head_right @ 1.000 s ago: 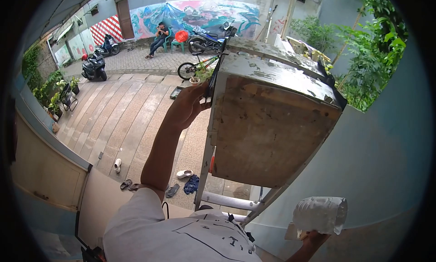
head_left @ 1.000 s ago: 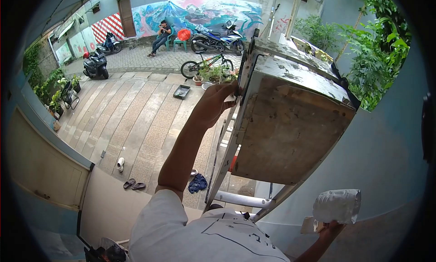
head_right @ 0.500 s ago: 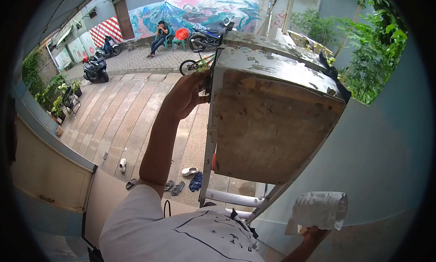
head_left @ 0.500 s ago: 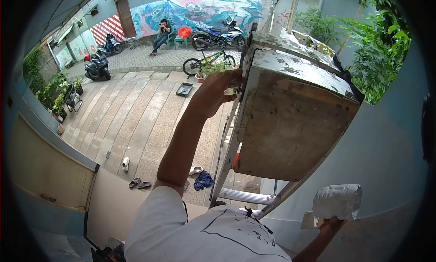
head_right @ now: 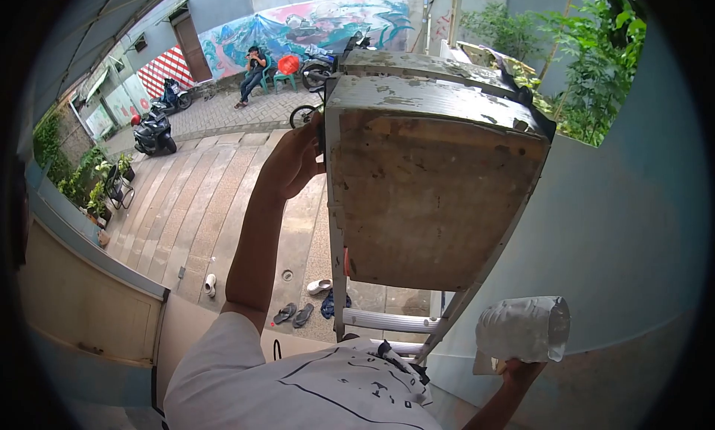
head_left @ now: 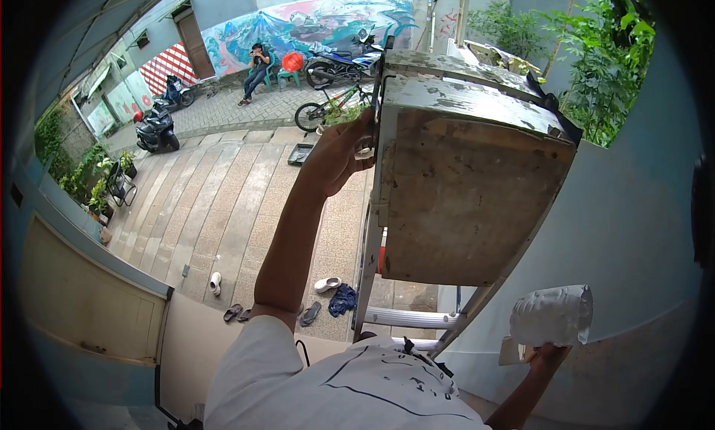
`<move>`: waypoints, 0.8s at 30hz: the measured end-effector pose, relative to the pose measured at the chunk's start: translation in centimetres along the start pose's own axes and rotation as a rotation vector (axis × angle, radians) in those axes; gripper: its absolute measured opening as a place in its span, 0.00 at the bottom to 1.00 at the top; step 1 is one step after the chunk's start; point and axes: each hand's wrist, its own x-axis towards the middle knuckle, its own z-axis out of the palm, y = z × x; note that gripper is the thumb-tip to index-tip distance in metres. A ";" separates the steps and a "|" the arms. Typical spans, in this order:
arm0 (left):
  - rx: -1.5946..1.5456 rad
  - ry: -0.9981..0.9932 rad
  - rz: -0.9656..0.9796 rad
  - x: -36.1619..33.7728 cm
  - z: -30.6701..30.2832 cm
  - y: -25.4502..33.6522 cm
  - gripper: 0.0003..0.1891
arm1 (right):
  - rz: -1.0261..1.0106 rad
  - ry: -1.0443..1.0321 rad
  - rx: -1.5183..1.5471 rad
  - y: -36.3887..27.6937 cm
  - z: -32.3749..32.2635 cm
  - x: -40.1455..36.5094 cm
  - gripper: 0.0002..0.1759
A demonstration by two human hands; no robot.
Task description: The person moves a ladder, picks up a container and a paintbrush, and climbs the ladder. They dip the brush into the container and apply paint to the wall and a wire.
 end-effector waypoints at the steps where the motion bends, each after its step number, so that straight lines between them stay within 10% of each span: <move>1: 0.009 -0.018 -0.001 0.3 -0.5 -0.4 0.24 | -0.053 -0.003 -0.006 0.1 0.1 0.0 0.23; 20: -0.083 -0.257 -0.093 1.2 -2.9 0.0 0.27 | 0.240 -0.188 0.023 0.2 -2.2 1.5 0.26; 22: -0.082 -0.226 -0.099 0.6 -3.0 0.0 0.27 | 0.302 -0.293 0.121 -0.5 -1.9 1.1 0.66; 24: 0.087 -0.114 -0.104 -0.2 -2.2 1.8 0.29 | 0.156 -0.267 0.023 1.0 -2.1 0.7 0.64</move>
